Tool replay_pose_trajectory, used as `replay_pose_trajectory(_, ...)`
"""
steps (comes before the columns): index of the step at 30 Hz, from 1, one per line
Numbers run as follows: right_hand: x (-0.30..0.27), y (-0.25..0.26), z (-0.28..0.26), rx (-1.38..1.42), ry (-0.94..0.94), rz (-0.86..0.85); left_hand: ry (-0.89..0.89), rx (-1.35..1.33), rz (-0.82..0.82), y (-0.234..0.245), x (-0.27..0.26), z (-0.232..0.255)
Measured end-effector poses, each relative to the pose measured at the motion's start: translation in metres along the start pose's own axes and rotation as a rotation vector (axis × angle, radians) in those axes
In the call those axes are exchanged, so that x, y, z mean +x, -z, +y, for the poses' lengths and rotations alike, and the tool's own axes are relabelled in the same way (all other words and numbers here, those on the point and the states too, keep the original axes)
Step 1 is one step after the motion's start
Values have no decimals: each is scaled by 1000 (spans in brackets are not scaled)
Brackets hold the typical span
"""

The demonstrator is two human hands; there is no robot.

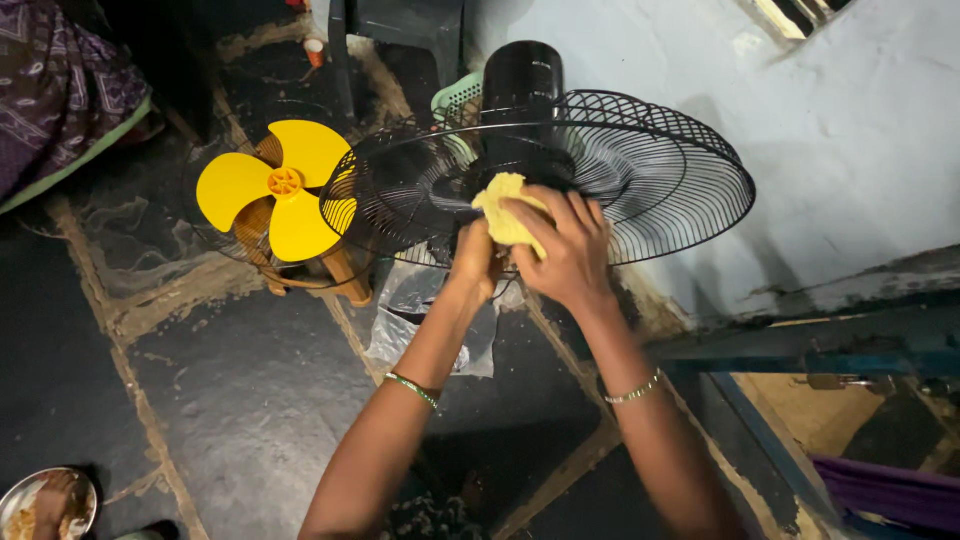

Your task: The person wipes the black fan cage and motor housing with a yellow cloth, then removes the yellow fan blade, wipes both sides of the blade, and reattaches it to the fan.

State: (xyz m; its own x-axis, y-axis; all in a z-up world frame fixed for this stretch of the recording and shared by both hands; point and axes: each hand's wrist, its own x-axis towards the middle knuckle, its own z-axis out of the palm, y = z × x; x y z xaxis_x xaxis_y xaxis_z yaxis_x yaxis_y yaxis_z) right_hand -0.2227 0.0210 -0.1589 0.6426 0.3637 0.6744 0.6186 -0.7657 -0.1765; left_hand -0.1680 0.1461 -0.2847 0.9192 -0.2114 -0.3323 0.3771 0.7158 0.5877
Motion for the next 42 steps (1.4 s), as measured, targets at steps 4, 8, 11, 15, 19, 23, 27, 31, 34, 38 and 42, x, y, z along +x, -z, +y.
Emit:
replay_pose_trajectory(4, -16, -14, 9, 164, -175, 188, 84, 76, 27, -10, -9, 6)
replay_pose_trajectory(8, -45, -23, 16, 260, -400, 288, 105, 125, 26, -23, -21, 17)
replay_pose_trajectory(11, -44, -16, 9, 209, -314, 284, 108, 142, 45, -26, -24, 23)
replay_pose_trajectory(15, -28, -11, 2, 73, -113, 169, 27, 121, 60, -20, -25, 17)
replay_pose_trajectory(19, -26, -25, 22, 157, -207, 209, 45, 147, 103, -21, -20, 20)
replay_pose_trajectory(23, -62, -43, 27, 162, -497, 212, 63, 137, 70, -23, -22, 23)
replay_pose_trajectory(27, -64, -37, 19, 219, -478, 309, 67, 194, 23, -20, -25, 27)
replay_pose_trajectory(31, -34, -32, 17, 151, -137, 246, 35, 163, 14, -20, -26, 24)
replay_pose_trajectory(34, -30, -41, 21, 334, -257, 324, 59, 174, 25, -23, -27, 23)
replay_pose_trajectory(38, -57, -60, 20, 505, -677, 380, 73, 199, 43, -22, -32, 24)
replay_pose_trajectory(42, -60, -60, 9, 557, -708, 387, 68, 243, 63, -16, -33, 28)
